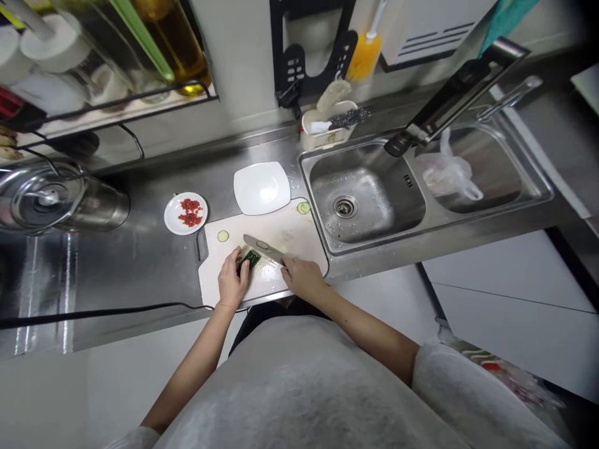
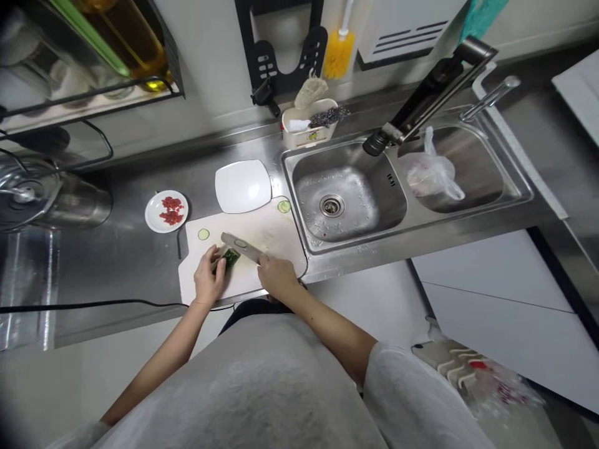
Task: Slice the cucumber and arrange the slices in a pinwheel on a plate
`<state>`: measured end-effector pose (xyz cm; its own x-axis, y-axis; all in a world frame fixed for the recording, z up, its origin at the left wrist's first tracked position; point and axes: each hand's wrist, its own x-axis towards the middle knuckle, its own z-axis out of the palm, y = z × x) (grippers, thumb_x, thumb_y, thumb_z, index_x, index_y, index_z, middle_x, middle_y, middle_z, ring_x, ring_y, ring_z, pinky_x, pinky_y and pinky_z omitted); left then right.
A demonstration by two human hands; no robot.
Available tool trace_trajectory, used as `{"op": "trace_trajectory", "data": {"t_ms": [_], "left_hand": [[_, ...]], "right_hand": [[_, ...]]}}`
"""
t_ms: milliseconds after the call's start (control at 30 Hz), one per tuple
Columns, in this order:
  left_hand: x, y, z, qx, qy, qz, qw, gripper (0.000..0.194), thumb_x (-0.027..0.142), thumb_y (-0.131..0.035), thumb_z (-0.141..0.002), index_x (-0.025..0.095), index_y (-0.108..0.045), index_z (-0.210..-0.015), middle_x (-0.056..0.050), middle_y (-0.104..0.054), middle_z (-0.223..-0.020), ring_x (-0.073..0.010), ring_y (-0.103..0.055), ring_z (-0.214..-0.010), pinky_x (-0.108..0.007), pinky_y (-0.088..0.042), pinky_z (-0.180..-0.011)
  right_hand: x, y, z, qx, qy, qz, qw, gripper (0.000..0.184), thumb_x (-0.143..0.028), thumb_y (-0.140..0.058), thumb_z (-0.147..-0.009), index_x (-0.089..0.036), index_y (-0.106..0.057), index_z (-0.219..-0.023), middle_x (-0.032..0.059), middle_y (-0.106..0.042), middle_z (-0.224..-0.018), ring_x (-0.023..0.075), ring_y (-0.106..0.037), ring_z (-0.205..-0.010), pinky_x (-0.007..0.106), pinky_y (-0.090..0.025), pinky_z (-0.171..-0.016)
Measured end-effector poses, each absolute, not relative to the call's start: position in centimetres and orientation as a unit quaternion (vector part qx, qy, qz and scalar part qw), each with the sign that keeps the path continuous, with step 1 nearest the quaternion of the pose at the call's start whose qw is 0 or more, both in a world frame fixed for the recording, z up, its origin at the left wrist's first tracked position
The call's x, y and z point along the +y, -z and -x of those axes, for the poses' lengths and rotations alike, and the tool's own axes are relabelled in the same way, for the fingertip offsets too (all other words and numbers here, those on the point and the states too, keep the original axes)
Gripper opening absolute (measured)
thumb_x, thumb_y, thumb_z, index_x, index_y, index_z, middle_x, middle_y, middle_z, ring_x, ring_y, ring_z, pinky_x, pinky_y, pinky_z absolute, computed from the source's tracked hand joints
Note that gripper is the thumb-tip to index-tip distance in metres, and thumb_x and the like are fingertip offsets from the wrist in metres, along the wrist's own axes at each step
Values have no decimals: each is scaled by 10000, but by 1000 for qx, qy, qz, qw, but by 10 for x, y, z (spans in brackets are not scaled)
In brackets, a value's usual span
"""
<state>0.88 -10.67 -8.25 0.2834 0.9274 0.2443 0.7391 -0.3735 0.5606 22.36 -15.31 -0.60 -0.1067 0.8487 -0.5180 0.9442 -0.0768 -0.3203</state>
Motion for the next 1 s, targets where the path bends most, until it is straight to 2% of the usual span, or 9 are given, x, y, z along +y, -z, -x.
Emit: {"op": "trace_trajectory", "data": {"t_ms": [67,200,367,467,633,800,900,1000], "left_hand": [[-106,75,-13,539,-291,-774,161,447,349,-455,-930,166,-470,-1338,-147,-592,-1211,-217,-578,-1088,-368,-463,-944],[-97,59,-24,529,-275,-791,138,354,356,-490,-912,209,-594,-1217,-141,-534,-1261,-262,-469,-1225,-442,-378,-1034],[-77,48,-41,492,-203,-831,162,335,407,-570,-859,275,-651,-1157,-118,-511,-1317,-331,-382,-1277,-570,-295,-1054],[-70,45,-49,466,-172,-846,193,264,403,-579,-856,296,-692,-1069,-95,-561,-1272,-326,-411,-1248,-594,-273,-1051],[-70,46,-57,487,-202,-814,243,173,341,-587,-849,258,-712,-935,-58,-656,-1084,-231,-555,-1063,-435,-402,-978],[-61,61,-47,669,-306,-613,287,215,345,-543,-844,197,-680,-921,-20,-688,-832,-146,-605,-741,-273,-475,-731],[-49,70,-31,734,-310,-527,296,237,356,-563,-812,180,-674,-925,-8,-678,-753,-137,-598,-670,-246,-457,-663],[-38,72,-19,770,-280,-514,256,220,338,-566,-799,193,-683,-915,-13,-677,-728,-158,-605,-672,-264,-439,-669]], "right_hand": [[-159,5,-231,683,281,-669,79,429,-337,-327,-973,-151,-453,-1339,153,-635,-1124,245,-605,-998,331,-414,-821],[-167,6,-243,705,233,-664,85,508,-315,-421,-937,-142,-391,-1414,171,-622,-1110,265,-572,-1017,341,-373,-845],[-172,4,-248,726,206,-652,74,494,-249,-400,-935,-167,-396,-1423,154,-624,-1086,259,-565,-975,345,-354,-824],[-175,2,-250,731,199,-649,70,489,-249,-428,-928,-176,-411,-1411,146,-630,-1070,249,-563,-968,333,-347,-813],[-178,7,-255,723,182,-664,61,483,-289,-513,-904,-178,-456,-1371,130,-648,-1027,239,-572,-967,307,-349,-804],[-180,13,-264,695,178,-694,58,437,-277,-510,-902,-172,-506,-1326,105,-674,-1003,224,-604,-937,296,-375,-782],[-181,14,-270,682,180,-707,53,420,-264,-510,-895,-188,-523,-1308,90,-684,-1017,217,-621,-934,291,-391,-771],[-181,16,-273,670,187,-717,46,406,-261,-518,-886,-204,-538,-1288,73,-691,-1006,211,-633,-934,286,-401,-766]]}}
